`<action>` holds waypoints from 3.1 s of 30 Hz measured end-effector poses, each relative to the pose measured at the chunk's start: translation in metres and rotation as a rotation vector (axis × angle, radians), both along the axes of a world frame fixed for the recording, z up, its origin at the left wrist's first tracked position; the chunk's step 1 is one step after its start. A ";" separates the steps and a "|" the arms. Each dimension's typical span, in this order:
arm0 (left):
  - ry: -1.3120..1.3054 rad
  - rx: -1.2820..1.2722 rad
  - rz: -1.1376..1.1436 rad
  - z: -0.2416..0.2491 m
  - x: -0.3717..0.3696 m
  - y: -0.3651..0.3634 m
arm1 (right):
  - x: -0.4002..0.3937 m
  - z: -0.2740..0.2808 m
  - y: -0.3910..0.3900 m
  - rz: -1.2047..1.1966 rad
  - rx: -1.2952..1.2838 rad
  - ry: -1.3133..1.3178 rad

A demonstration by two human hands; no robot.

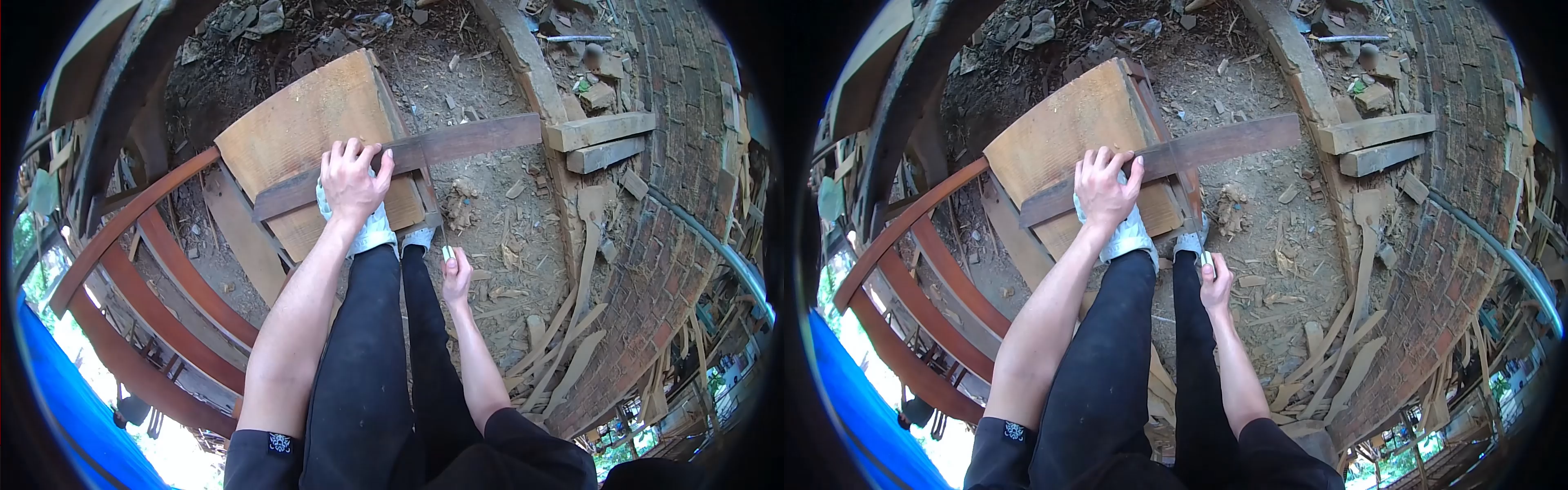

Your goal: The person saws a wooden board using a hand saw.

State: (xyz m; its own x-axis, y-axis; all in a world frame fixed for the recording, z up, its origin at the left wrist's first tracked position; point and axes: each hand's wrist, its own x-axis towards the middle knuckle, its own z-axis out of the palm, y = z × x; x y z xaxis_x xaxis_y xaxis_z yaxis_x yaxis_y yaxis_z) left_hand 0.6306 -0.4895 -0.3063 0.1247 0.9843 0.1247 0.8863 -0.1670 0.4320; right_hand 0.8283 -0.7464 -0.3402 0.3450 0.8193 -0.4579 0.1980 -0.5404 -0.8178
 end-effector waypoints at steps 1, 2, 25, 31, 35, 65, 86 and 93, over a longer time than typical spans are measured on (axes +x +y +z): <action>0.004 0.017 -0.005 -0.001 0.000 0.000 | -0.001 0.004 0.004 -0.001 -0.002 -0.001; 0.006 0.016 -0.006 -0.001 0.000 0.000 | -0.003 0.007 0.009 -0.006 -0.011 0.010; -0.013 0.009 -0.003 0.002 -0.001 0.001 | -0.007 -0.014 0.039 -0.031 0.010 0.152; -0.042 0.001 0.000 0.000 -0.002 0.002 | -0.005 -0.005 0.025 -0.044 -0.001 0.164; -0.047 -0.007 0.008 0.000 -0.003 0.004 | -0.009 0.000 0.033 -0.030 -0.007 0.123; -0.002 -0.002 0.014 0.002 0.001 0.003 | 0.001 0.005 0.014 0.029 -0.006 -0.026; -0.026 -0.006 0.007 0.002 0.000 0.003 | 0.001 0.014 0.019 0.004 -0.080 0.033; -0.024 -0.014 0.011 0.000 -0.001 0.003 | -0.016 0.032 0.062 0.042 -0.118 -0.035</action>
